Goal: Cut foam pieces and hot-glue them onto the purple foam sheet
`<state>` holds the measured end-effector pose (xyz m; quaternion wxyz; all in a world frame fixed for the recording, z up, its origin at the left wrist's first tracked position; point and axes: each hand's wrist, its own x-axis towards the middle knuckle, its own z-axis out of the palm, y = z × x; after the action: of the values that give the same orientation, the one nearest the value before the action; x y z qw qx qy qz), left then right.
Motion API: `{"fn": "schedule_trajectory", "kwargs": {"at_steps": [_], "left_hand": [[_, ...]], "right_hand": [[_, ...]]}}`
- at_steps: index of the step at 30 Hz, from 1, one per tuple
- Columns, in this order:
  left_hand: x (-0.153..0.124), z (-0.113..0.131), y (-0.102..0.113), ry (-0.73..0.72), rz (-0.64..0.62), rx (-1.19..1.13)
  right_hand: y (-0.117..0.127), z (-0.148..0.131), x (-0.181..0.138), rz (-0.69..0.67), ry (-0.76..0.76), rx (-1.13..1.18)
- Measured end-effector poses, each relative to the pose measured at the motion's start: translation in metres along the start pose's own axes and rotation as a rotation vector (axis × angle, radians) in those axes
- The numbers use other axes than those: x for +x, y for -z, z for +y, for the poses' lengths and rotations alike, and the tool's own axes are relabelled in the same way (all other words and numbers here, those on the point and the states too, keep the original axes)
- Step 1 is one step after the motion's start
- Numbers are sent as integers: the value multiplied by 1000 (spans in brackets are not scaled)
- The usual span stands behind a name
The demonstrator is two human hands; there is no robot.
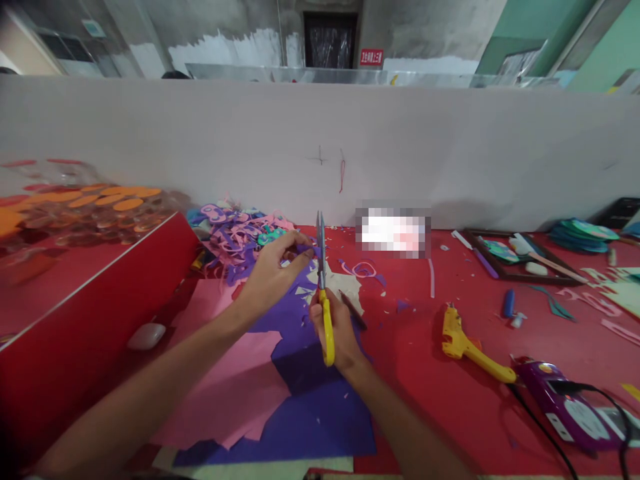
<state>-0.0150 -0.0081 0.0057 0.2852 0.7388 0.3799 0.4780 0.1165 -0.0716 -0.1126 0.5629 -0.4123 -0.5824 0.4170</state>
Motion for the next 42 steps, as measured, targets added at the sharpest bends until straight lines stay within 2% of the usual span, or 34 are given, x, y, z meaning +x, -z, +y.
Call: {"fn": "schedule_trajectory", "kwargs": {"at_steps": [4, 8, 10, 16, 24, 31, 42], "left_hand": [[3, 0, 5, 26, 61, -77], [5, -3, 8, 70, 183, -262], [5, -3, 7, 88, 199, -302], [0, -1, 0, 67, 164, -258], [-1, 0, -1, -14, 40, -13], [2, 1, 5, 18, 83, -33], [-3, 4, -1, -16, 78, 38]], "right_hand": [[1, 2, 1, 4, -2, -4], [0, -2, 1, -46, 1, -68], [0, -5, 1, -76, -11, -95], [-1, -7, -1, -95, -29, -100], [5, 2, 1, -22, 42, -140], [2, -6, 1, -53, 24, -147], [2, -8, 1, -34, 20, -134]]}}
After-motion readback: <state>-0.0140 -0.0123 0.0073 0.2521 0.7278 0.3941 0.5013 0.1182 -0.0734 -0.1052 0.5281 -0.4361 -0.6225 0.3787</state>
